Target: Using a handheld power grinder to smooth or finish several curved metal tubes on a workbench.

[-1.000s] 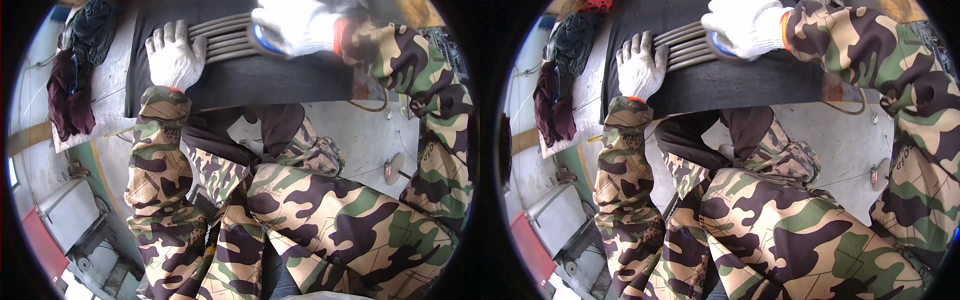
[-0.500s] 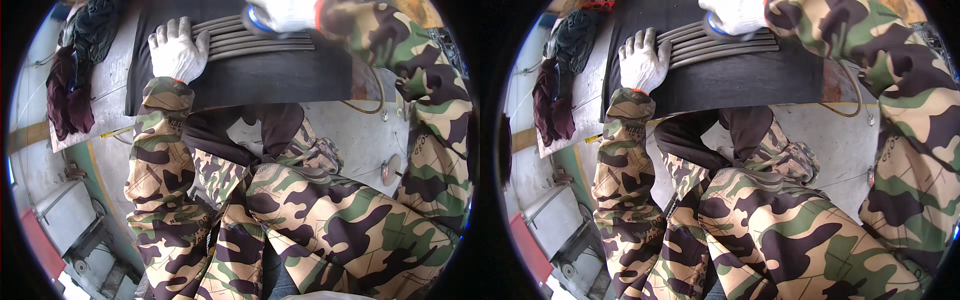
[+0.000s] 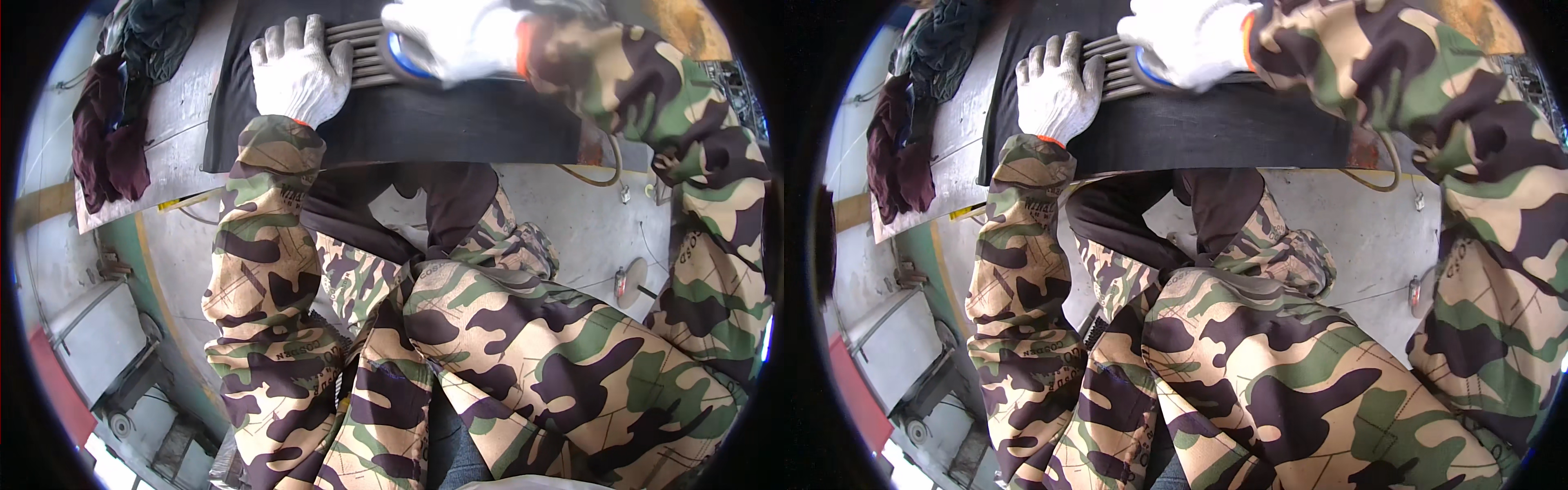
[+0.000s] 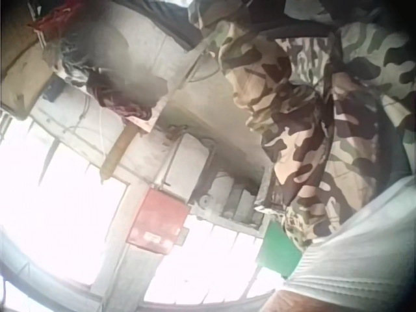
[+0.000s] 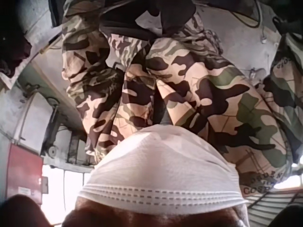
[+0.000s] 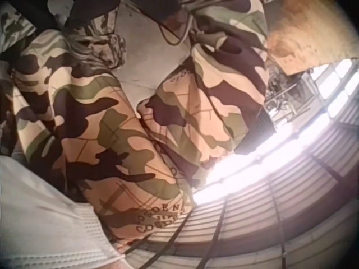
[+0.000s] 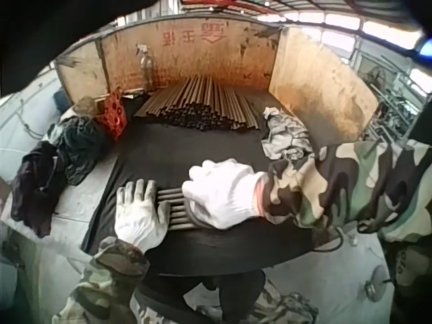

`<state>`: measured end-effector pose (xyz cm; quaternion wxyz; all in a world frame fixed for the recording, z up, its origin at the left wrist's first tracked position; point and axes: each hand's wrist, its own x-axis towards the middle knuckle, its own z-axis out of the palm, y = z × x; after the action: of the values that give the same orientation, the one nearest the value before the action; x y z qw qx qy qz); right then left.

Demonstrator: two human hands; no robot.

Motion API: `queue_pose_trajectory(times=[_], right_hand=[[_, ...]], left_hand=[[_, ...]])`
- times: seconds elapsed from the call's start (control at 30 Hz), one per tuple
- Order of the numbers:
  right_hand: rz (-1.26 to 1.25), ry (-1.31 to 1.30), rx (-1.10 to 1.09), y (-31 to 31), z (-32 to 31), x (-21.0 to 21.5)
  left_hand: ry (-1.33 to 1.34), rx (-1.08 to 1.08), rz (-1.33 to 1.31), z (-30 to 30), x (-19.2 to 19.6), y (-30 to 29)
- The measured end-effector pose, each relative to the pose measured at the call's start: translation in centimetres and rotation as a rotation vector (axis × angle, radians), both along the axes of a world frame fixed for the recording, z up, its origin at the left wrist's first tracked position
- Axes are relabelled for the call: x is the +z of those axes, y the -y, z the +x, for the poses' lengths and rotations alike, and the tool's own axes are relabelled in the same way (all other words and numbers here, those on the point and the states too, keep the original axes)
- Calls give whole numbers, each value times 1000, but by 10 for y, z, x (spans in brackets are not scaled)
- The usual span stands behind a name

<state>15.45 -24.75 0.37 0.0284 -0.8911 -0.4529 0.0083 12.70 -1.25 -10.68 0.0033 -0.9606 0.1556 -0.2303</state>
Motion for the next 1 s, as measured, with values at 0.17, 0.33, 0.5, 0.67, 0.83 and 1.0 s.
queue_pose_trajectory(times=[0.17,0.33,0.5,0.67,0.83,1.0], right_hand=[[6,74,-126,10,28,-17],[34,65,-51,14,7,-10],[-9,77,-150,20,29,-18],[45,121,-83,20,12,-16],[2,63,-127,19,19,-16],[29,27,-74,-1,6,-8]], left_hand=[[-27,16,12,0,-5,-1],[200,-49,1,2,-9,0],[174,-53,-10,3,-10,-3],[163,-61,-2,5,-8,-1],[146,-54,20,7,-13,-4],[6,16,40,9,-6,0]])
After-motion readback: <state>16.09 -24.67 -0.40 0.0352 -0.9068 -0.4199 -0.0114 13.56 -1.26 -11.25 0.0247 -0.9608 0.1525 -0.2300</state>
